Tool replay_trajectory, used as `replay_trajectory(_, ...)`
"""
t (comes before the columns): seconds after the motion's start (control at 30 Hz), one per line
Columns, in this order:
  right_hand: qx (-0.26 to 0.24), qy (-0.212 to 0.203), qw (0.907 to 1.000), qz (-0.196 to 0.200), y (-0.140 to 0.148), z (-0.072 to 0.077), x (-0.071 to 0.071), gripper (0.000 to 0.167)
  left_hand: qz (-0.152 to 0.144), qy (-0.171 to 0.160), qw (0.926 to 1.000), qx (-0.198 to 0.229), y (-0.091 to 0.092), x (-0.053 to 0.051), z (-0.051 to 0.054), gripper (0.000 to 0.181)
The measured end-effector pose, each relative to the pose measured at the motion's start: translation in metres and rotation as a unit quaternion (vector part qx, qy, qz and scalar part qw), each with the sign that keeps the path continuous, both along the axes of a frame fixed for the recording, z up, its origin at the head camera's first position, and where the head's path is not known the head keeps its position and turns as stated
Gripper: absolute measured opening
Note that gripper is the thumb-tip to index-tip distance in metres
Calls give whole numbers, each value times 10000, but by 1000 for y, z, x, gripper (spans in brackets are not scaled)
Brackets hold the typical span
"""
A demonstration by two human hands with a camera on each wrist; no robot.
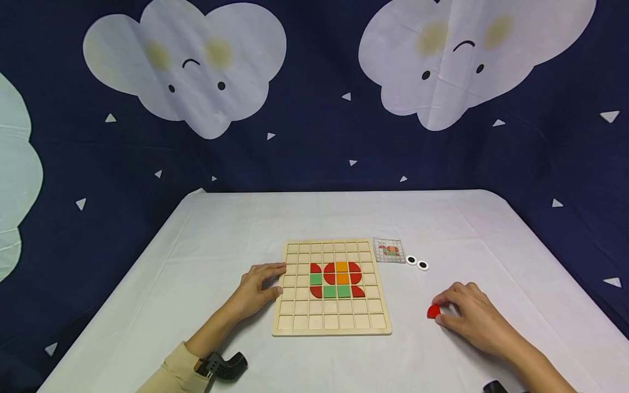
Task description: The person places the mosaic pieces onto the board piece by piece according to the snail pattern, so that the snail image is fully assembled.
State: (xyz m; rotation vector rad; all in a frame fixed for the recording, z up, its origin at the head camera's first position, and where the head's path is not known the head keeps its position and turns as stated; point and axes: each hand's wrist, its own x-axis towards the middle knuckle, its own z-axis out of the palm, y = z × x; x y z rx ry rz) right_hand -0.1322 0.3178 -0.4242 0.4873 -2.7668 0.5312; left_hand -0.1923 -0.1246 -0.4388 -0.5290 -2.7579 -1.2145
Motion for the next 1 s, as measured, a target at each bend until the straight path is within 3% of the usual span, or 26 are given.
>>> replay_trajectory(0.2,227,-152,9996,44,-22,14,-12,22,-12,-54,10000,-12,0,0,1,45)
replay_trajectory(0.47,55,-540,9979,349,-67,33,-38,19,-24,-126,9999,-26,0,1,1,45)
replay_trajectory(1.0,-312,-571,9945,817,-152,34,-88,23,39,-125,9999,-22,2,1,3,45)
